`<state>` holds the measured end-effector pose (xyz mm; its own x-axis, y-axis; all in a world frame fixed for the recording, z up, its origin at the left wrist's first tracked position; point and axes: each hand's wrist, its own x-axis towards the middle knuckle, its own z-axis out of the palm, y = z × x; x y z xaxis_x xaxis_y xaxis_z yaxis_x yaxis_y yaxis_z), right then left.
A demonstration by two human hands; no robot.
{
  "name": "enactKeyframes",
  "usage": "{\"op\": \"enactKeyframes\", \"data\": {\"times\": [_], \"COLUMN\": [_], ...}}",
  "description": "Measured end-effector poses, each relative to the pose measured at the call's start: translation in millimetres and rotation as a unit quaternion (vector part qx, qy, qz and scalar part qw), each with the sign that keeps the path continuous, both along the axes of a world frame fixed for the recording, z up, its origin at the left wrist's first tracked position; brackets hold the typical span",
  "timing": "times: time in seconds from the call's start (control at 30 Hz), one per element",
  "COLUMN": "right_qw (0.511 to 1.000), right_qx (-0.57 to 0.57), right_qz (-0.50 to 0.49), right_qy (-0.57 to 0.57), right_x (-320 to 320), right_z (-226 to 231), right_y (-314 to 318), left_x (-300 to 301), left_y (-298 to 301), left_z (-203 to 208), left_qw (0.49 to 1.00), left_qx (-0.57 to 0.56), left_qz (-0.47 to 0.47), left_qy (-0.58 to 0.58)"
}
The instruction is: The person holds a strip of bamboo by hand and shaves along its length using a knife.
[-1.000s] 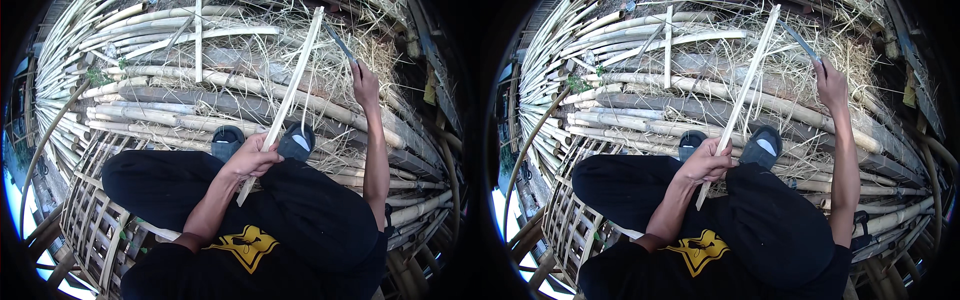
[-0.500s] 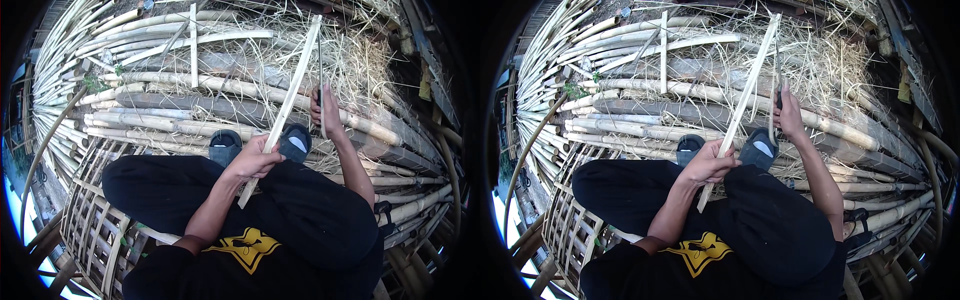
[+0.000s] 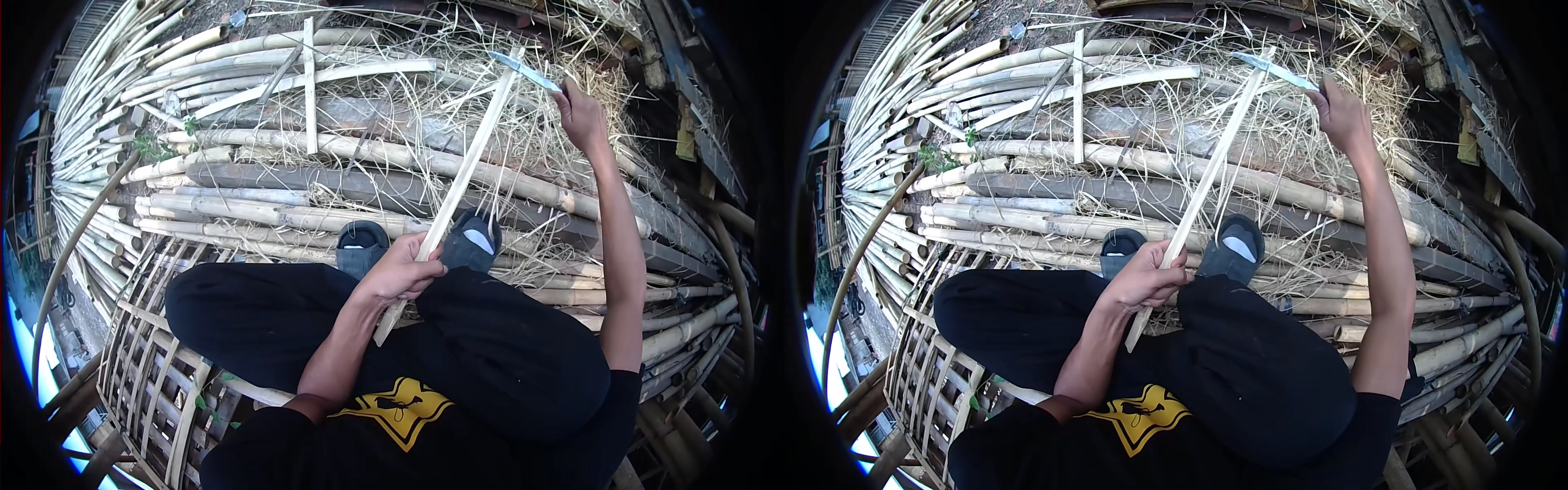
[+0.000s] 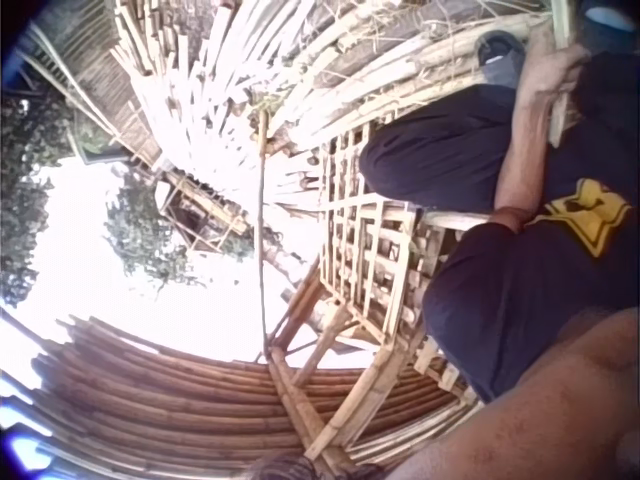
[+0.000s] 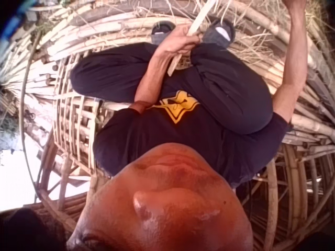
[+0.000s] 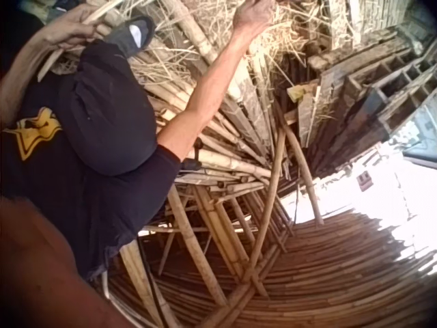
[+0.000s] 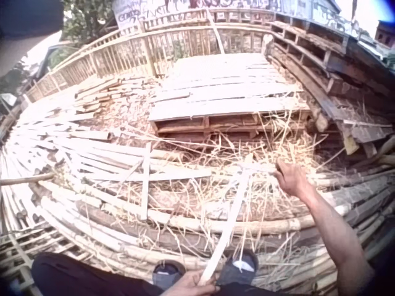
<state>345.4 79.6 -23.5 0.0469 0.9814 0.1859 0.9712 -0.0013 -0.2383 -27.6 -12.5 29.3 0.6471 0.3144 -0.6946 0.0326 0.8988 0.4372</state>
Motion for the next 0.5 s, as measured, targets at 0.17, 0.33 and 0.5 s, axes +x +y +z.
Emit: {"op": "enactKeyframes", "data": {"times": [0.17, 0.33, 0.5], "right_qw": [0.950, 0.894, 0.917], "right_qx": [0.091, -0.079, -0.167], "right_qz": [-0.247, -0.156, 0.048], "right_qy": [0.165, 0.412, 0.360], "right_x": [40, -59, -139], "right_z": [-3, -21, -7], "right_y": [23, -28, -91], "left_x": [-1, 11, 12], "left_y": [7, 6, 5], "left_z": [-9, -5, -15], "left_qw": [1.000, 0.987, 0.966], "left_qx": [0.028, 0.080, 0.149], "left_qz": [0.006, 0.058, 0.054], "left_qy": [0.004, 0.124, 0.202]}}
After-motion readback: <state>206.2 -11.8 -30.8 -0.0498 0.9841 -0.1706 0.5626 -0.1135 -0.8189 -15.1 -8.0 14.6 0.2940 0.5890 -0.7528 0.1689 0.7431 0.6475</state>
